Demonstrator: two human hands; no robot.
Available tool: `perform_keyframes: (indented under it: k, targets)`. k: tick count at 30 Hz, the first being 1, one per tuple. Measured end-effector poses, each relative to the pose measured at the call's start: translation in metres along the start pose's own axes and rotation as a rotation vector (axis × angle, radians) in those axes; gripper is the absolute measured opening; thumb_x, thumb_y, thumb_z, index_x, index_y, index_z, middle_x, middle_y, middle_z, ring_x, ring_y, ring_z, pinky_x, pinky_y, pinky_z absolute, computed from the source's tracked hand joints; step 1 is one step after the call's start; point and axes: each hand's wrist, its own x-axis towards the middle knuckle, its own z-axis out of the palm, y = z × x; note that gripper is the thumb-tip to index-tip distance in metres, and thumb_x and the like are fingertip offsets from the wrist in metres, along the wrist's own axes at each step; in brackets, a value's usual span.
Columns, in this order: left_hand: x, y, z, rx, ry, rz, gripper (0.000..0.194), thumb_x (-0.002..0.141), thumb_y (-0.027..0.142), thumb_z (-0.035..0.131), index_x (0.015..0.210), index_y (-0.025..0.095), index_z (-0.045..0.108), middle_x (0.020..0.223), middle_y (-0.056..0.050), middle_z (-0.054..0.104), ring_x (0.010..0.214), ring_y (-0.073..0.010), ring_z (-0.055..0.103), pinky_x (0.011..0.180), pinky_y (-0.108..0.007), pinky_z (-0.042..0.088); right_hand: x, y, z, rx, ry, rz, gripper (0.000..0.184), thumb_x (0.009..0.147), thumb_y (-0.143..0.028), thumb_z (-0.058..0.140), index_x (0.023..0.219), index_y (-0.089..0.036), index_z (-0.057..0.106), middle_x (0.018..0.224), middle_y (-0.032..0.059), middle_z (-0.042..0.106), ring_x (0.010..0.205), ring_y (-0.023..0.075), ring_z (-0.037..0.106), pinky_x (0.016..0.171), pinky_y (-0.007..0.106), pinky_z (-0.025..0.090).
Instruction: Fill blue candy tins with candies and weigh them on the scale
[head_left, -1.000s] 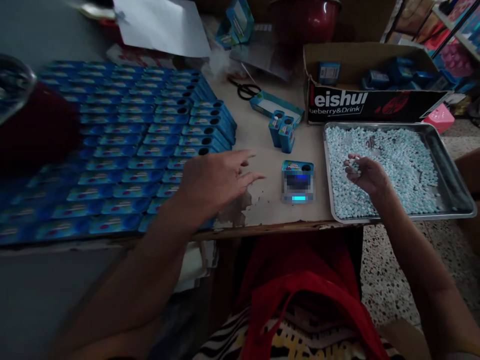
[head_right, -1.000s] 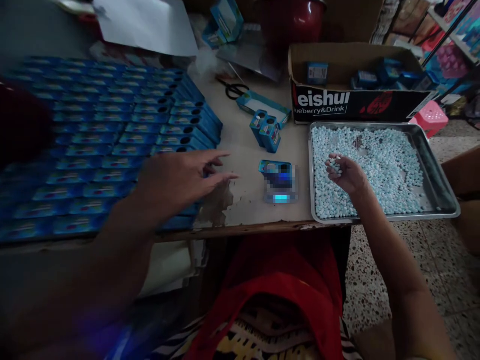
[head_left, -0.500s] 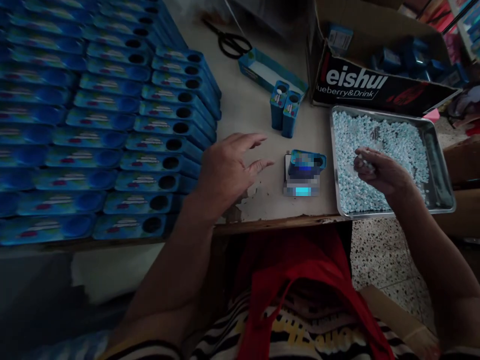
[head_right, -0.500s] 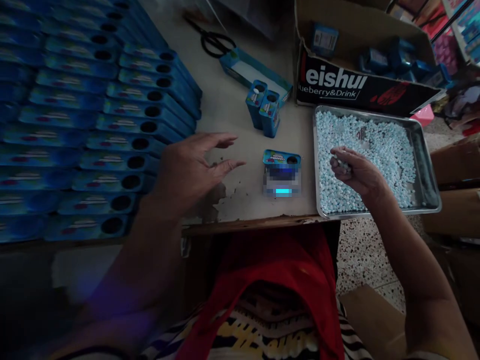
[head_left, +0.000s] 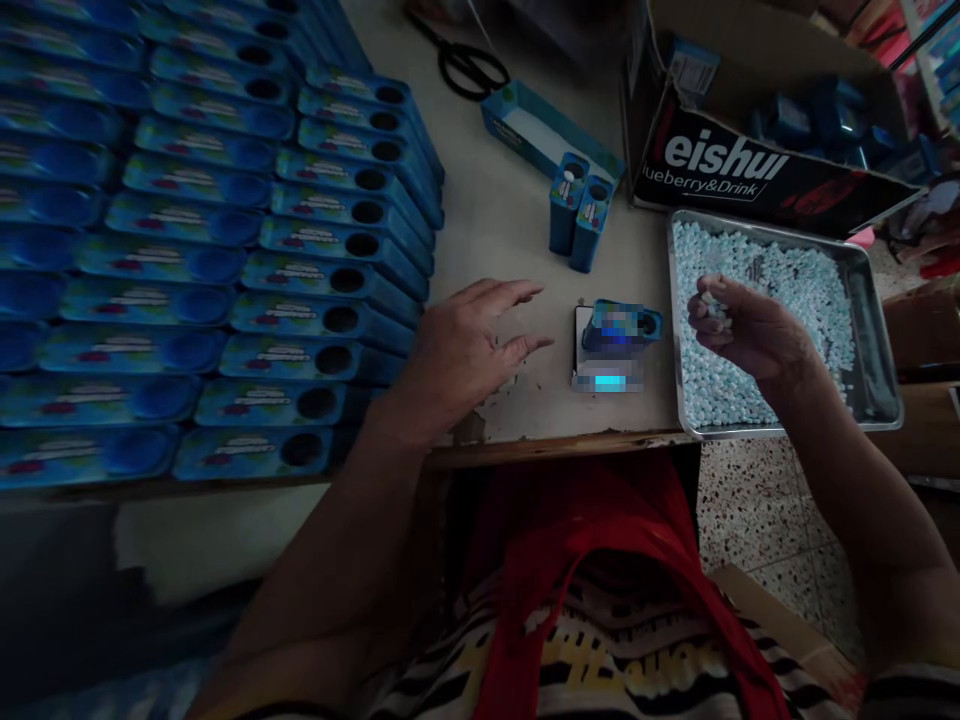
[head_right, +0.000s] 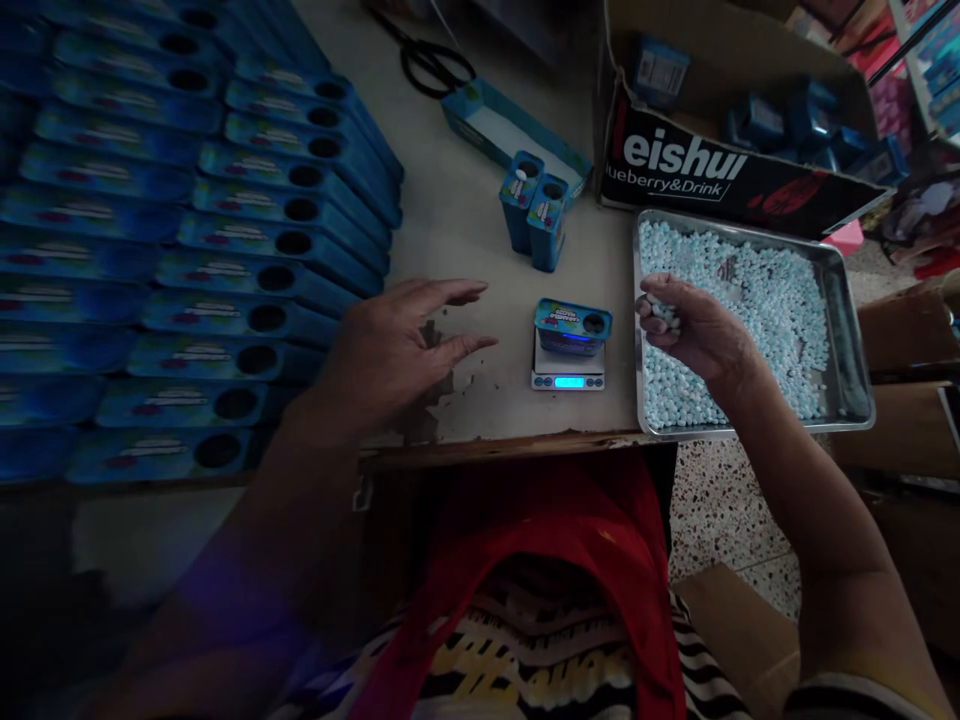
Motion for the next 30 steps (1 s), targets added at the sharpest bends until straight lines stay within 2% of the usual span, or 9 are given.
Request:
perform_keyframes:
  k: [4,7,9,12,16,19,21,25,30]
  targets:
    - [0.012,0.006,0.033,-0.063,0.013,-0.074,0.072,0.087,0.028,0.093,0.151,0.026,0.062,0.144,-0.011,0.077,0.131,-0.0316,0.074,0.113,-0.047,0.06,0.005,0.0,-0.024,0.041,0.039,-0.048,0.027,0.105,-0.039,0.075,0.087,-0.022,0.065,0.074,-0.0005,0.06,0.058,0.0064,0.048,0.049,0.017,0.036]
    - [0.028,0.011,0.061,-0.1,-0.115,-0.042,0.053,0.091,0.031,0.09,0.138,0.022,0.067,0.132,-0.011,0.08,0.121,-0.0292,0.076,0.103,-0.041,0.061,0.012,0.014,-0.055,-0.033,0.054,-0.249,0.041,0.105,-0.055,0.072,0.08,-0.022,0.067,0.077,0.003,0.067,0.069,0.0122,0.061,0.061,0.024,0.05]
    - [0.04,0.02,0.073,-0.104,-0.216,0.042,0.036,0.096,0.03,0.083,0.128,0.021,0.069,0.118,-0.008,0.081,0.11,-0.0261,0.077,0.098,-0.037,0.061,0.017,0.029,-0.073,-0.134,0.1,-0.378,0.044,0.102,-0.06,0.073,0.078,-0.023,0.071,0.091,0.0055,0.077,0.094,0.0187,0.073,0.081,0.031,0.059]
    - [0.058,0.048,0.078,-0.003,-0.218,0.266,0.031,0.1,0.021,0.073,0.13,0.022,0.072,0.123,-0.009,0.078,0.116,-0.0277,0.073,0.107,-0.042,0.059,0.023,0.054,-0.084,-0.118,0.208,-0.449,0.039,0.1,-0.062,0.075,0.086,-0.026,0.076,0.112,0.0041,0.083,0.123,0.0221,0.073,0.102,0.038,0.06]
    - [0.075,0.1,0.08,0.212,-0.145,0.536,0.039,0.105,0.013,0.058,0.137,0.026,0.075,0.137,-0.013,0.074,0.137,-0.0338,0.065,0.122,-0.055,0.05,0.028,0.079,-0.071,0.272,0.209,-0.361,0.041,0.107,-0.063,0.063,0.1,-0.025,0.076,0.103,0.0038,0.082,0.101,0.0188,0.076,0.091,0.034,0.063]
    - [0.088,0.129,0.089,0.27,-0.22,0.71,0.037,0.11,0.017,0.052,0.136,0.031,0.075,0.141,-0.009,0.074,0.147,-0.0322,0.06,0.126,-0.056,0.045,0.034,0.089,-0.058,0.614,0.096,-0.203,0.044,0.116,-0.058,0.045,0.107,-0.023,0.069,0.089,0.0026,0.078,0.081,0.0182,0.072,0.077,0.032,0.065]
    - [0.098,0.139,0.097,0.317,-0.291,0.772,0.037,0.112,0.016,0.049,0.131,0.031,0.077,0.141,-0.008,0.075,0.147,-0.0306,0.061,0.125,-0.055,0.046,0.039,0.092,-0.056,0.794,0.102,-0.116,0.042,0.119,-0.051,0.035,0.108,-0.022,0.064,0.085,0.0023,0.076,0.076,0.0186,0.071,0.073,0.032,0.066]
    - [0.118,0.139,0.11,0.365,-0.237,0.691,0.04,0.114,0.017,0.044,0.124,0.03,0.08,0.14,-0.007,0.077,0.142,-0.0298,0.064,0.126,-0.058,0.045,0.048,0.094,-0.064,0.966,0.205,-0.013,0.031,0.117,-0.041,0.036,0.11,-0.023,0.06,0.085,0.0042,0.074,0.077,0.0205,0.073,0.071,0.033,0.069]
    - [0.12,0.137,0.116,0.39,-0.146,0.624,0.036,0.112,0.023,0.049,0.12,0.034,0.082,0.129,-0.003,0.079,0.132,-0.0298,0.066,0.138,-0.071,0.024,0.055,0.095,-0.075,1.016,0.191,0.001,0.026,0.115,-0.04,0.041,0.107,-0.024,0.06,0.082,0.0044,0.069,0.073,0.0218,0.07,0.064,0.034,0.068]
